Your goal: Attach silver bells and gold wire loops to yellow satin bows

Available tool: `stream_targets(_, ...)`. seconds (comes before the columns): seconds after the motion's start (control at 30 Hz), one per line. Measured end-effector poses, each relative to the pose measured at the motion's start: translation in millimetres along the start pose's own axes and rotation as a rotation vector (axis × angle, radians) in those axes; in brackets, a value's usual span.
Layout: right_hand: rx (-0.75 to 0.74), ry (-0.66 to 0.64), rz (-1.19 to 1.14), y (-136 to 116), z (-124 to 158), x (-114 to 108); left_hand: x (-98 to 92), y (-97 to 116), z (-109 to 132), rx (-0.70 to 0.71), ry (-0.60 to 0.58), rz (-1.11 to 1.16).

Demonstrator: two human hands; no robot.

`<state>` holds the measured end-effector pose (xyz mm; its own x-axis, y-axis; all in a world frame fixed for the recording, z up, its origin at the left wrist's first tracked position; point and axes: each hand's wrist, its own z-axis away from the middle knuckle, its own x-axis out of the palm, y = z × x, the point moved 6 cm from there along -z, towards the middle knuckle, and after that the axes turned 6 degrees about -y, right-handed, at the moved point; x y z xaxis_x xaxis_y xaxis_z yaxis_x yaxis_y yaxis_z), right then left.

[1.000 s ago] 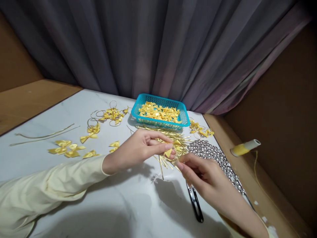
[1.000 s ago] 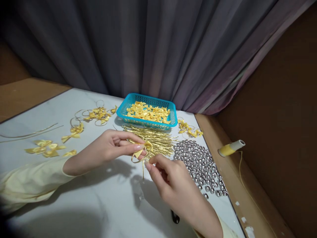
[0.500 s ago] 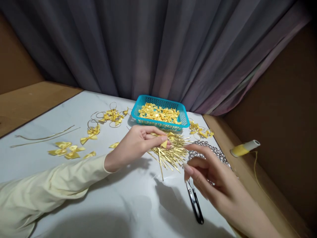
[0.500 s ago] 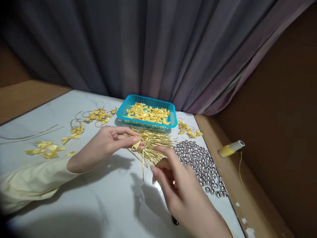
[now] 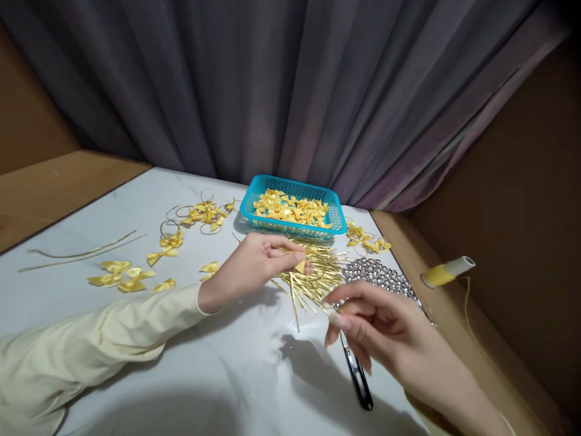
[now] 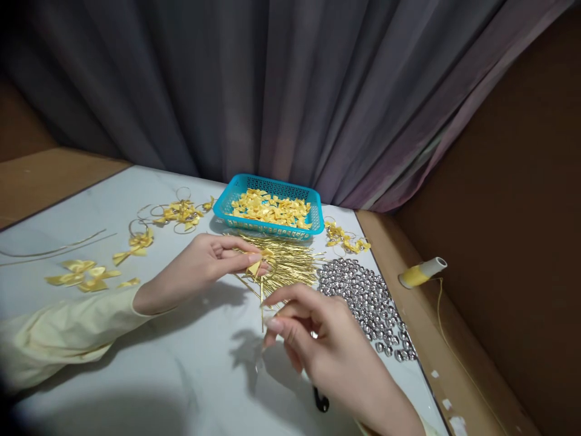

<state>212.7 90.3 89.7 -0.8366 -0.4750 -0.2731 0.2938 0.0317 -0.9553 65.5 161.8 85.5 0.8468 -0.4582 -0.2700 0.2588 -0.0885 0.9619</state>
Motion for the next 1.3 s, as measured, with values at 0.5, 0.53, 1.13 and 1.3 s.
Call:
stream_targets(0.5, -0.152, 0.296, 0.538, -0.6, -14.3, -9.0, 16.8, 1.6, 9.6, -0.018, -0.198, -0.160)
stream_targets(0.53, -0.160, 0.292, 0.528, 0.3, -14.7, -8.1, 17.7, 1.3, 10.2, -0.019, -0.212, -0.169)
stream_targets(1.13, -0.176, 0.266, 0.565, -5.2, -8.3, -7.3, 23.0, 1.6, 11.6, -0.035, -0.343, -0.187)
stream_targets(1.3, -0.138, 0.244, 0.608, 0.2, -10.5, -8.0, 23.0, -1.1, 7.2, -0.046, -0.360, -0.136)
